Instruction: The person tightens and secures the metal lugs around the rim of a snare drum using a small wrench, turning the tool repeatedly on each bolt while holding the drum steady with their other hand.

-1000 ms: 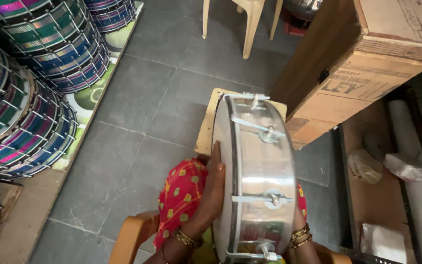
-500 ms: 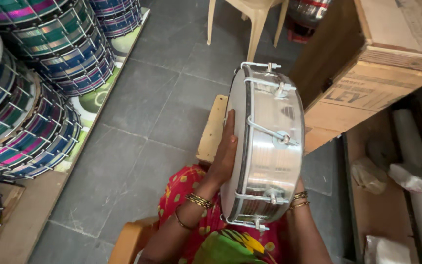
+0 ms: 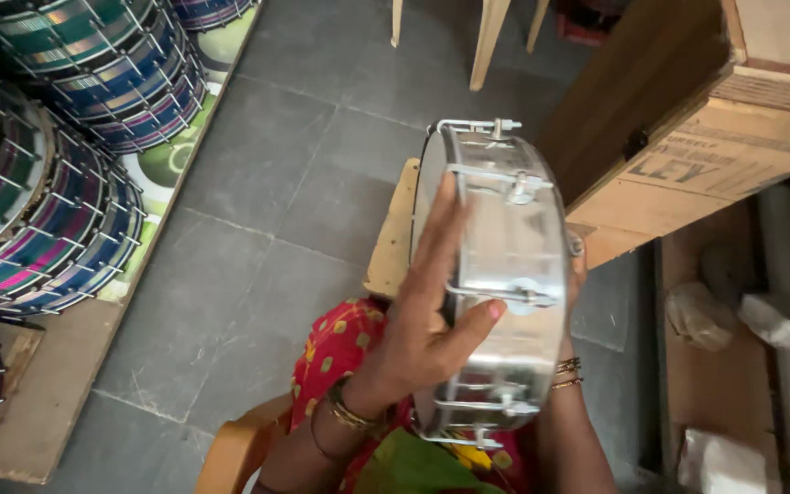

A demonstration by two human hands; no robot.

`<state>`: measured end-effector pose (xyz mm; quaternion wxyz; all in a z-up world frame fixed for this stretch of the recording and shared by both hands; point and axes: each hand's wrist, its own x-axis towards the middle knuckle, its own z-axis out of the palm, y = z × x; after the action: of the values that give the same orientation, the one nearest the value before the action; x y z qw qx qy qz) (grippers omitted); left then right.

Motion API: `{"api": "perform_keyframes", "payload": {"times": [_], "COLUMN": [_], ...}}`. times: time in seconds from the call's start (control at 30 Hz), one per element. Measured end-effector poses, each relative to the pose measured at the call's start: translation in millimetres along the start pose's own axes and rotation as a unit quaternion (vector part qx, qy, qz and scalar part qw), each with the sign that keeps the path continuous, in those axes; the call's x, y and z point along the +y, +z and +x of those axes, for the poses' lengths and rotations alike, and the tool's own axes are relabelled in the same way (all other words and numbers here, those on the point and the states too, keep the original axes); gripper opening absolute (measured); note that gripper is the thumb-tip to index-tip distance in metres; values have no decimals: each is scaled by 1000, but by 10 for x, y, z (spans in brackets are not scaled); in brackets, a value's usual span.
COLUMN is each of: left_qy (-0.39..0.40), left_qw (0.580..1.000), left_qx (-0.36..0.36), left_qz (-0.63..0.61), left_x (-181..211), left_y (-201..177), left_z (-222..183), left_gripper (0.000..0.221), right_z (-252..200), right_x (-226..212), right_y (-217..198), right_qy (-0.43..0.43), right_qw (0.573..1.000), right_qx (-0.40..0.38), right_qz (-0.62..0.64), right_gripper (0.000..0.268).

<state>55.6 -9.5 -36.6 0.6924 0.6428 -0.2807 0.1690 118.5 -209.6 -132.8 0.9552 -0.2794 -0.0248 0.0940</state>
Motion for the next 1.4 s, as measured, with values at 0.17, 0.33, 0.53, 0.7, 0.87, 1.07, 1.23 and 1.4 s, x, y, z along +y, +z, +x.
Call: {"api": "perform_keyframes", "payload": {"times": [0.17, 0.33, 0.53, 0.7, 0.87, 1.07, 1.23, 1.4], "left_qy": [-16, -12, -22, -35, -46, -20, -89, -74], "left_qw": [993, 992, 993, 992, 983, 972, 974, 979], "left_qx": [58, 66, 83, 83, 105, 148, 94, 9], "left_qz": [98, 106, 83, 84, 140, 182, 187, 189], "left_x": [126, 148, 164, 188, 244, 279, 409, 515], "left_y": [235, 275, 284, 293, 255, 181, 154, 165], "left_z": [43, 21, -14, -17, -46, -48, -139, -356], "left_gripper": [38, 29, 27, 30, 34, 43, 51, 69], "right_z": [-256, -103, -382, -840, -887, -891, -920, -913], "right_x": [71, -113, -466, -273, -132, -92, -86, -71], "right_y": [247, -126, -311, 478, 757, 824, 865, 859], "right_qy": [-9, -193, -399, -451, -456, -436, -446, -452], "right_qw": [998, 954, 880, 801, 680, 637, 604, 603], "right_qx": [53, 127, 80, 49, 33, 42, 42, 45], "right_qz": [-19, -191, -247, -389, -573, -635, -659, -656], "right_gripper": [54, 34, 17, 12, 18, 17, 14, 14]}}
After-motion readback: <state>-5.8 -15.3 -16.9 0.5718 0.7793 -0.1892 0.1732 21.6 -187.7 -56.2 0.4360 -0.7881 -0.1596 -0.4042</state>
